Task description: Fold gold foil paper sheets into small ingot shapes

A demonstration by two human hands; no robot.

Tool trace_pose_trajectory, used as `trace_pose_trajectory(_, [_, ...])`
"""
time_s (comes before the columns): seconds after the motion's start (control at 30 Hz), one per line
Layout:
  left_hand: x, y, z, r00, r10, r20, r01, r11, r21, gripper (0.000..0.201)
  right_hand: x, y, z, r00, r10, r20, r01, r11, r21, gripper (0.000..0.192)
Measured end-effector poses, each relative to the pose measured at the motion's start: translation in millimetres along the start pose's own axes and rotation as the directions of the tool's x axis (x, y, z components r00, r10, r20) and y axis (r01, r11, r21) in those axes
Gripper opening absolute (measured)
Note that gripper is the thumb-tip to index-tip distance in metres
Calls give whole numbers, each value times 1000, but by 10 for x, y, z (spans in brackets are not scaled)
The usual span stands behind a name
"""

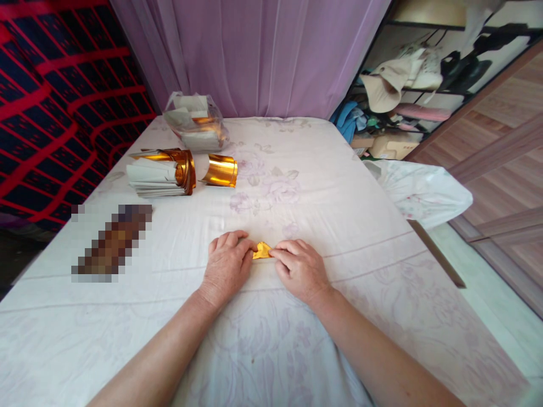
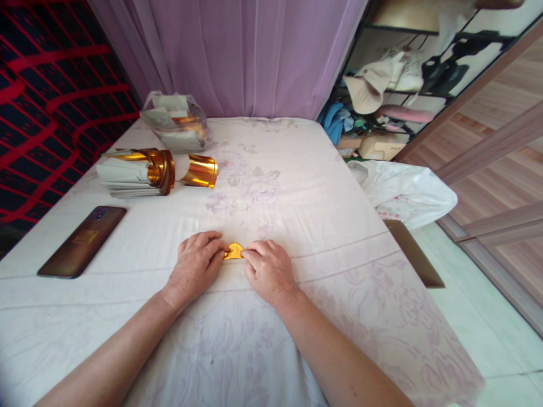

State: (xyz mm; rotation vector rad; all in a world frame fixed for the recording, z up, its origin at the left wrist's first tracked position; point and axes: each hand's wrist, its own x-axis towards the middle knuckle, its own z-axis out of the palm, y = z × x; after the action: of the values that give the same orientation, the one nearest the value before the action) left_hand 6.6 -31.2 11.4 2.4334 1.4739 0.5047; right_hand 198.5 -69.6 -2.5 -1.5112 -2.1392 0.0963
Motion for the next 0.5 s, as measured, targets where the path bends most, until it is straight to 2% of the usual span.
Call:
trace_pose_trajectory(0.13, [1, -14, 24, 1000, -9, -7, 9, 1000, -27, 15, 58, -35, 24, 998, 63, -16, -62, 998, 31, 11])
trace_pose_trajectory(0.37, [12, -27, 23, 999, -29, 17, 30, 998, -57, 13, 243, -158, 33, 976, 190, 106, -168, 969, -183, 17])
trace_pose_trajectory(0.5, [15, -45, 5, 998, -40, 45, 44, 995, -85, 15, 220, -88, 23, 977, 174, 125, -161, 981, -108, 10])
